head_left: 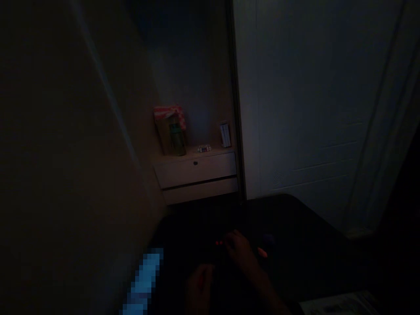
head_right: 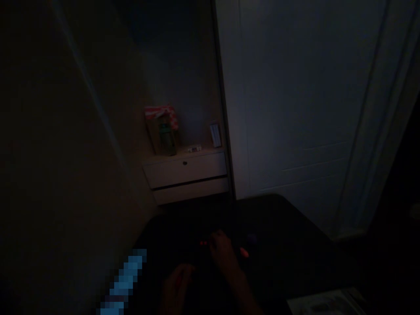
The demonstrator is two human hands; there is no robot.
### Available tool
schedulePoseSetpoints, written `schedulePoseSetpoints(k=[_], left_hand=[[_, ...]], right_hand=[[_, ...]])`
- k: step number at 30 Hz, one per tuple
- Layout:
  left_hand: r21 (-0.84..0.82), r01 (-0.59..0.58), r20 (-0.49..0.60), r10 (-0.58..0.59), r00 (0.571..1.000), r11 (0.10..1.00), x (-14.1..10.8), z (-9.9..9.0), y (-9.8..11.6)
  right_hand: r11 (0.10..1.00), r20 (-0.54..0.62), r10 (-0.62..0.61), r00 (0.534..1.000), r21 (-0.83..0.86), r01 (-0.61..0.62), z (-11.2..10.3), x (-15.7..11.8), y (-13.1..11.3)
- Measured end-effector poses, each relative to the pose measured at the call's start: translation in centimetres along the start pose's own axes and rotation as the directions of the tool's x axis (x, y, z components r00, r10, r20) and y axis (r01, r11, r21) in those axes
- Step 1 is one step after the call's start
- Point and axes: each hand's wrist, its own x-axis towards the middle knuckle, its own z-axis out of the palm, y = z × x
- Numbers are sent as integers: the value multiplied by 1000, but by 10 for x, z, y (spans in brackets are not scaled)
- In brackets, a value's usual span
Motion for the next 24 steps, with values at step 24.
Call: schedulePoseSetpoints(k=[24], left_hand=[[-10,-11,-12,11,1000,1000,-2,-1,4]], right_hand=[[1000,-41,5,999,6,-5,5,-2,4]])
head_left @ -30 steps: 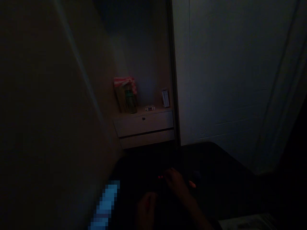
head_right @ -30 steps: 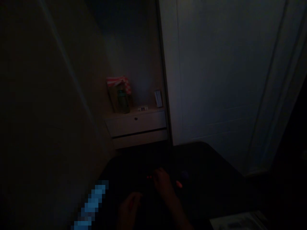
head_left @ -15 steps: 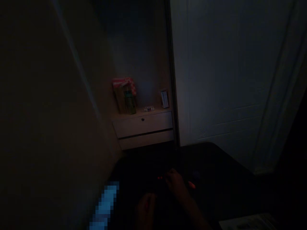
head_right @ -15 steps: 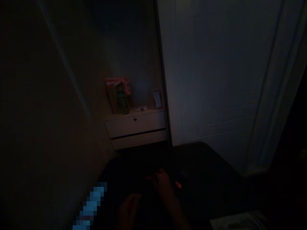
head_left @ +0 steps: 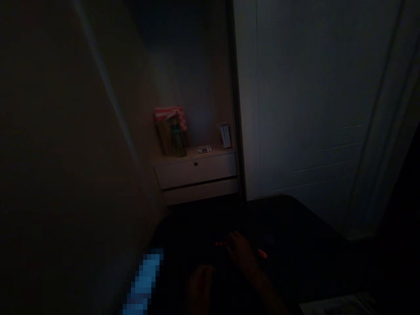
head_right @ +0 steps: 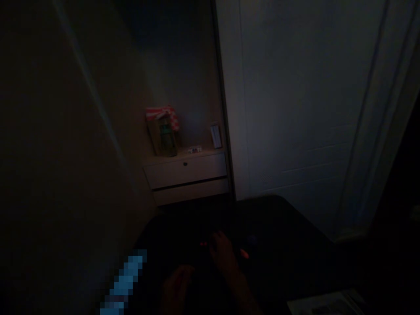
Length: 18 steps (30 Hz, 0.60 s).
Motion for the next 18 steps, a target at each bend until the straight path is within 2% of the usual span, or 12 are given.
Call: schedulePoseSetpoints(k=[3,7,9,14,18], left_hand=[[-15,-16,-24,16,1000,1000,2,-1,-3],[-58,-98,-130,90,987,993,8,-3,-13],[-92,-112,-146,98,984,989,11,-3,-19],[-169,29,-91,-45,995,985,12,1,-24],[-141,109,-25,-113,993,984,8,1,-16]], right_hand=[[1000,-1,0,1000,13,0,0,0,1],[999,-11,13,1000,30,-12,-5,-1,-3],[999,-35,8,999,45,-7,-6,-4,-7],[987,-146,-60,987,140,81,1,-19,-15],[991,-125,-31,992,128,48,10,-25,-12]])
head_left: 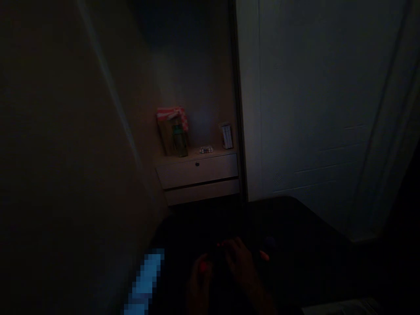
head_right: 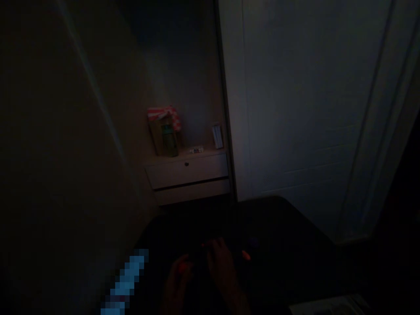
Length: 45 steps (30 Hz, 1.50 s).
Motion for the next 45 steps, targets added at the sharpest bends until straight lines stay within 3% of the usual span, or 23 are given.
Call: schedulePoseSetpoints(k=[12,19,30,34,36,40,45], left_hand=[[54,-46,-28,48,998,997,-2,0,2],[-82,-54,-42,50,998,995,-1,2,0],[10,-127,-42,127,991,992,6,0,-8],[-73,-63,-56,59,997,995,9,1,-16],[-121,-7,-45,2,999,993,9,1,-18],[-86,55,-66,-60,996,995,7,-1,-14],[-24,72,-33,-73,997,997,5,-4,-8]], right_hand=[[939,36,149,988,-320,-130,9,17,1],[951,14,121,993,-287,-112,9,16,4],[973,-60,105,993,-200,-115,15,16,12],[991,-108,93,990,-90,-103,12,7,6],[998,-65,64,996,30,-62,10,-3,-2],[963,184,-109,977,262,58,6,-26,-24],[942,280,-66,958,334,-33,7,-35,-37]])
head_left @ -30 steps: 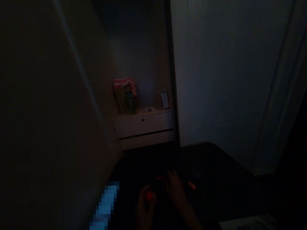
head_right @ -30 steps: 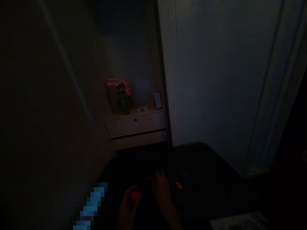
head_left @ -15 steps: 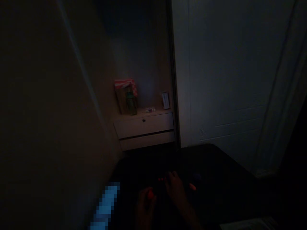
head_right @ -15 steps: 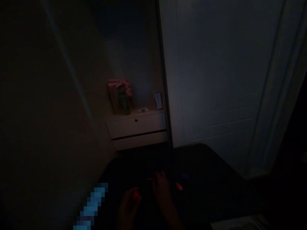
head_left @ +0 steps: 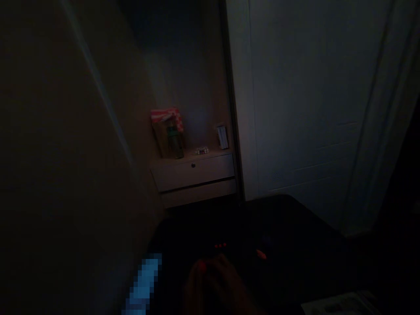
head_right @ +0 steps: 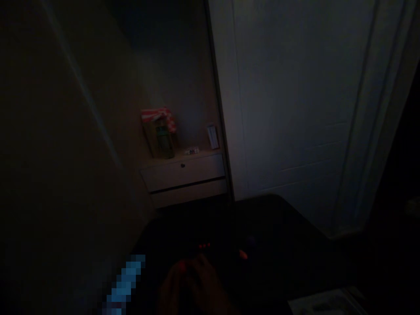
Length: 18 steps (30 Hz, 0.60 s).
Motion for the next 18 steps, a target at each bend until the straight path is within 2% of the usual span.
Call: schedulePoseSetpoints(k=[6,12,18], left_hand=[[103,-59,49,54,997,993,2,-1,-8],[178,-170,83,157,984,969,5,-1,-14],[273,-100,44,92,995,957,0,6,-6]], right_hand=[[997,-53,59,997,56,-56,6,3,5],[992,-81,-10,997,128,20,4,0,8],[992,-129,54,990,123,-38,3,2,18]])
